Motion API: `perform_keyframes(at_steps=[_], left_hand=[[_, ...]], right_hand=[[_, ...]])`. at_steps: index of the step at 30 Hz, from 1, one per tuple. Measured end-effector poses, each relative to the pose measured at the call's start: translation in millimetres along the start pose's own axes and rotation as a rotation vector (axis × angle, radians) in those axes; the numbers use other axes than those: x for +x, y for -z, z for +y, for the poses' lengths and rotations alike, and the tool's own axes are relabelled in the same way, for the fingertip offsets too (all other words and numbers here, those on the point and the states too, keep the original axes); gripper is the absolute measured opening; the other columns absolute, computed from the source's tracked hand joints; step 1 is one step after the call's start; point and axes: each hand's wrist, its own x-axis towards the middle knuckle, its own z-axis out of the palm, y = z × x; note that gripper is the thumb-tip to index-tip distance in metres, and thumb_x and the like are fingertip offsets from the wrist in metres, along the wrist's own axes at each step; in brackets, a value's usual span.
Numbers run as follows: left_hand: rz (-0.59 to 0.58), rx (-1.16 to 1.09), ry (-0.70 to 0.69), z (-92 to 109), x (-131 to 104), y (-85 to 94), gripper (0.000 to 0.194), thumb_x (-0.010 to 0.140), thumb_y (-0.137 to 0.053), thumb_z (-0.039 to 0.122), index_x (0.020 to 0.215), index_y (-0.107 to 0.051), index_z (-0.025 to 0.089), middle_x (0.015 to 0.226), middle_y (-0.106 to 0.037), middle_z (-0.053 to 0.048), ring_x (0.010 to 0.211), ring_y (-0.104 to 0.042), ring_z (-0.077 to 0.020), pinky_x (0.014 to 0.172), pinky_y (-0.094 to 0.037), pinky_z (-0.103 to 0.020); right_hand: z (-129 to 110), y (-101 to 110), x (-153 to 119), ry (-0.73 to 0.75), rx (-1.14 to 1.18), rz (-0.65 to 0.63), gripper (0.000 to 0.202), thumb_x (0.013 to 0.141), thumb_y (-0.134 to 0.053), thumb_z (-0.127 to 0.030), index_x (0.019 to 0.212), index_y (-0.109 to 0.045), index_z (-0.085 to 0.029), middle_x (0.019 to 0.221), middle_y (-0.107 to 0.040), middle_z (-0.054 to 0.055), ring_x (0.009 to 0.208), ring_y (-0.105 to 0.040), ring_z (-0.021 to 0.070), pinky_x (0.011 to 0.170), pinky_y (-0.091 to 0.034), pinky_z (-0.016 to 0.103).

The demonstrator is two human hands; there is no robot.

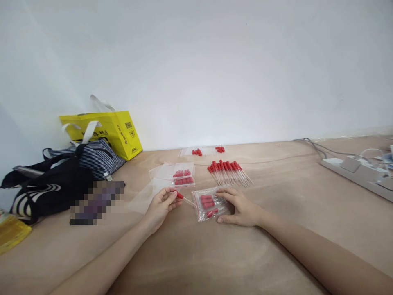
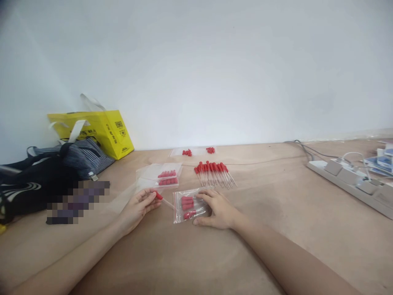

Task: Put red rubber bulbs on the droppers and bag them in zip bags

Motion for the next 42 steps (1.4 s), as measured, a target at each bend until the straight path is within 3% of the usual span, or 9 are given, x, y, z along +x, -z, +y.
perform_keyframes(at_steps=[2,8,13,20,26,31,35,42], left_hand=[[-0.009,-0.006,0.022,1,1,1.3,0.018,0.064,-0.067,0.024,0.074,-0.056,0.015,0.068,-0.064,-0.003,0.066,-0.062,-0.0132,0.067,-0.053,-0.027],[0.106,-0.057,0.023,0,2,3.2,0.008,0.070,-0.062,0.015,0.073,-0.055,0.014,0.065,-0.064,-0.002,0.065,-0.062,-0.0104,0.068,-0.053,-0.022],[0.065,-0.014,-0.030,-1,-4,0.1,0.020,0.063,-0.069,0.022,0.074,-0.055,0.013,0.068,-0.064,-0.002,0.068,-0.062,-0.0120,0.069,-0.053,-0.025],[0.186,-0.019,-0.140,1,-7,0.8,0.039,0.049,-0.075,0.033,0.073,-0.053,0.014,0.068,-0.063,0.001,0.066,-0.063,-0.0128,0.073,-0.053,-0.029],[0.185,-0.004,-0.142,0,-7,-0.6,0.044,0.046,-0.076,0.038,0.074,-0.051,0.013,0.067,-0.062,0.002,0.064,-0.063,-0.0127,0.074,-0.052,-0.030],[0.064,0.131,-0.148,-1,-14,-3.0,0.039,0.052,-0.072,0.041,0.071,-0.051,0.015,0.069,-0.064,0.001,0.070,-0.064,-0.0154,0.075,-0.051,-0.032],[-0.162,0.363,-0.125,-5,-19,-5.2,0.028,0.057,-0.070,0.035,0.069,-0.054,0.015,0.071,-0.066,-0.001,0.069,-0.063,-0.0158,0.069,-0.051,-0.029],[-0.417,0.518,-0.272,-9,-7,-10.3,0.013,0.068,-0.060,0.026,0.077,-0.064,0.017,0.086,-0.066,-0.002,0.082,-0.061,-0.0162,0.077,-0.048,-0.030]], right_hand=[[0,-1,0,0.004,-0.002,0.005,0.070,0.063,-0.060,-0.057,0.121,-0.045,-0.020,0.124,-0.043,0.012,0.112,-0.041,0.0273,0.093,-0.034,0.045],[-1,0,0,-0.007,-0.021,-0.009,0.071,0.064,-0.059,-0.059,0.121,-0.046,-0.018,0.124,-0.043,0.013,0.113,-0.040,0.0268,0.094,-0.034,0.043],[0,1,0,-0.002,-0.029,-0.019,0.071,0.064,-0.058,-0.059,0.122,-0.045,-0.019,0.125,-0.042,0.012,0.112,-0.042,0.0267,0.093,-0.035,0.044],[-2,2,0,-0.009,-0.049,-0.025,0.072,0.065,-0.058,-0.059,0.122,-0.044,-0.018,0.126,-0.042,0.012,0.114,-0.040,0.0267,0.094,-0.034,0.043],[-2,1,-1,-0.013,-0.043,-0.008,0.071,0.064,-0.059,-0.058,0.122,-0.045,-0.019,0.125,-0.043,0.012,0.113,-0.040,0.0271,0.094,-0.034,0.043],[-1,-1,-1,0.000,-0.031,0.013,0.069,0.064,-0.060,-0.056,0.121,-0.046,-0.020,0.124,-0.044,0.011,0.111,-0.042,0.0272,0.092,-0.035,0.043],[0,-1,0,0.014,-0.044,0.017,0.069,0.065,-0.059,-0.057,0.121,-0.046,-0.020,0.124,-0.044,0.011,0.111,-0.042,0.0269,0.092,-0.035,0.043],[0,-1,0,0.027,-0.037,0.014,0.069,0.065,-0.060,-0.056,0.121,-0.045,-0.020,0.124,-0.044,0.012,0.111,-0.042,0.0261,0.091,-0.036,0.043]])
